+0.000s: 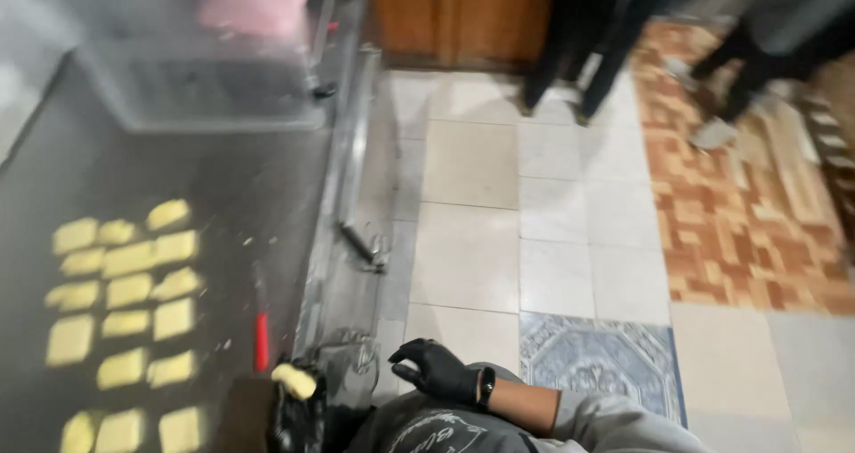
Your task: The recorder prepares food items in a kitchen, including handling cheese blocks and rinsing french fries.
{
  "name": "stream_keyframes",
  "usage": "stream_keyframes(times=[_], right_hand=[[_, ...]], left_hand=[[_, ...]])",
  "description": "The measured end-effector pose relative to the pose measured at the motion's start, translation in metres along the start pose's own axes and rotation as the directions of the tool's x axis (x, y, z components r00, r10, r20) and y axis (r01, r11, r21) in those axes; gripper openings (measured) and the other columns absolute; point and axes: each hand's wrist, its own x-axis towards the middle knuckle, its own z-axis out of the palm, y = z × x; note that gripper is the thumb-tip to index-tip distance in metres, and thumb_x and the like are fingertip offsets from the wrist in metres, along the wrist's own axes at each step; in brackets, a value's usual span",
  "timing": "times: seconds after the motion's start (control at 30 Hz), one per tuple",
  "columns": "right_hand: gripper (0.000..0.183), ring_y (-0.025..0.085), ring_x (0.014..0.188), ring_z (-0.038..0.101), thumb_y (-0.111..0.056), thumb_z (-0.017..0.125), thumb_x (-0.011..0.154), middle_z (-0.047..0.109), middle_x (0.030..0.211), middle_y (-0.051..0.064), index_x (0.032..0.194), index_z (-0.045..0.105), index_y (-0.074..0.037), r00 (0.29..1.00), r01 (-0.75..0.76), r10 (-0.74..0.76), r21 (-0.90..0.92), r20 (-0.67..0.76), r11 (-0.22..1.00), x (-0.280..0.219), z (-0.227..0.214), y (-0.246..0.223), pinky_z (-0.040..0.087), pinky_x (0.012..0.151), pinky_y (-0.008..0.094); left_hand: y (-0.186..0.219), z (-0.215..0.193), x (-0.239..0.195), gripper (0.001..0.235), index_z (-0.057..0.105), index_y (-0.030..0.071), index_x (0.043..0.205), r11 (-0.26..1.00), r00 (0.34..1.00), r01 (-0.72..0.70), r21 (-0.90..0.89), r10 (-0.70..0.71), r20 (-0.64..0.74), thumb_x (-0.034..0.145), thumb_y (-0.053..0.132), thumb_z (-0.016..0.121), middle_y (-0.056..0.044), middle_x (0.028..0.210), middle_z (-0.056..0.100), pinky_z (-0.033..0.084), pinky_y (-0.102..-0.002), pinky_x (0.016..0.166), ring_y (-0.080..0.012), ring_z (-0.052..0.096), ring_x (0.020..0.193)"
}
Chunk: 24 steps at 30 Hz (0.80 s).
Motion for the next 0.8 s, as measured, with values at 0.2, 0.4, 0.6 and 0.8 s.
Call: stream_keyframes(times=[0.2, 0.4, 0.6, 0.8], right_hand=[[0.028, 0.035, 0.108, 0.068, -0.022, 0.06, 0.097, 0.073, 0.111, 0.016, 0.115, 0.074, -0.007, 0.987, 0.011, -0.02, 0.061, 0.161, 0.998, 0.017, 0.023, 0.011, 0.053, 0.093, 0.042], [0.027, 0.031, 0.115, 0.069, -0.02, 0.06, 0.1, 0.074, 0.118, 0.017, 0.12, 0.073, -0.007, 0.953, 0.09, -0.096, 0.035, 0.288, 0.995, 0.026, 0.038, 0.01, 0.051, 0.098, 0.039], [0.027, 0.031, 0.113, 0.07, -0.019, 0.064, 0.098, 0.074, 0.118, 0.016, 0.122, 0.072, -0.008, 0.914, 0.173, -0.153, -0.021, 0.375, 0.985, 0.036, 0.039, -0.015, 0.052, 0.097, 0.039], [0.025, 0.03, 0.108, 0.072, -0.018, 0.066, 0.098, 0.075, 0.115, 0.016, 0.12, 0.073, -0.008, 0.907, 0.142, -0.105, -0.063, 0.407, 0.988, 0.038, 0.037, -0.018, 0.053, 0.094, 0.038]], left_hand=[[-0.011, 0.088, -0.065, 0.025, 0.063, 0.018, 0.122, 0.854, 0.853, -0.514, -0.083, 0.498, -0.158, 0.099, 0.01, 0.062, -0.005, 0.112, 0.069, 0.044, -0.027, 0.058, -0.0145, 0.057, 0.081], [-0.012, 0.182, -0.103, 0.015, 0.065, 0.015, 0.103, 0.633, 0.6, -0.772, -0.056, 0.696, -0.395, 0.101, 0.028, 0.057, -0.006, 0.091, 0.064, 0.04, -0.026, 0.05, -0.0147, 0.051, 0.065], [-0.004, 0.18, -0.108, 0.061, 0.05, 0.018, 0.065, 0.527, 0.575, -0.813, -0.248, 0.794, -0.198, 0.113, 0.053, 0.039, -0.001, 0.056, 0.042, 0.034, -0.032, 0.045, -0.0166, 0.039, 0.048], [0.01, 0.184, -0.128, 0.061, 0.046, 0.019, 0.059, 0.543, 0.622, -0.777, -0.318, 0.74, -0.255, 0.111, 0.049, 0.035, -0.001, 0.053, 0.035, 0.031, -0.036, 0.042, -0.0207, 0.038, 0.045]])
